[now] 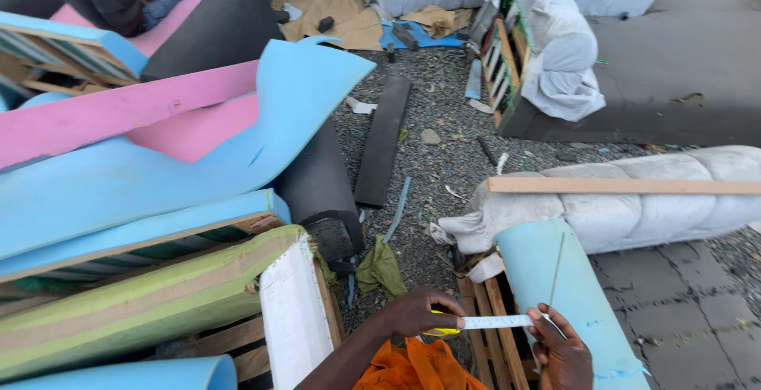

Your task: Measuring and marking a piece of foam on a sofa frame using a measuring tape and a ruler

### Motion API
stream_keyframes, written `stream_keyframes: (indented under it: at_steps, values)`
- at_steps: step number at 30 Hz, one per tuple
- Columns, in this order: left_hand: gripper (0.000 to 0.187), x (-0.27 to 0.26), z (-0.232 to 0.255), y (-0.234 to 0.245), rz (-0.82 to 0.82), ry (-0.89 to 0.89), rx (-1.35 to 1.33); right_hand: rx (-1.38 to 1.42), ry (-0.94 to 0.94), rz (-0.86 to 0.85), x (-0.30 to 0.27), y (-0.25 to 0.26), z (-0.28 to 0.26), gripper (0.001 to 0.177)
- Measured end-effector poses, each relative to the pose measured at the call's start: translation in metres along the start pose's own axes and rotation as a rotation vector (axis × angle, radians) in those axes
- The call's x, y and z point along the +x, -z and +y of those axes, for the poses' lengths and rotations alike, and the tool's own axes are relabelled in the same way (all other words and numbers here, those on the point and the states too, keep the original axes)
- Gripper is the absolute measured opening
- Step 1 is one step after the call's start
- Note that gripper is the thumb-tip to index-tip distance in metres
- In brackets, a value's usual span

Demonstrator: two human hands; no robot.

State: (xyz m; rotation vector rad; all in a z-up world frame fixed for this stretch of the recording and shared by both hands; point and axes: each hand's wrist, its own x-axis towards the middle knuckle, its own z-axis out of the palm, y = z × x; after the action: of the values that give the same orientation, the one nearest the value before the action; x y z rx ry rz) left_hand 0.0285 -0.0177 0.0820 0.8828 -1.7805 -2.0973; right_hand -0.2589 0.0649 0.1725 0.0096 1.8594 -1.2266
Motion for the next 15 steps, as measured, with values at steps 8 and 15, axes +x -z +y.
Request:
stream_keyframes:
  at_steps: [8,15]
  values:
    - [0.042,0.001,0.005,0.0,0.038,0.003,0.118,-0.157,-0.021,0.026,0.035,0.011,0.014,0.045]
    - [0.041,0.004,-0.019,-0.005,0.049,0.043,0.163,-0.188,-0.058,-0.056,0.049,0.023,0.019,0.048]
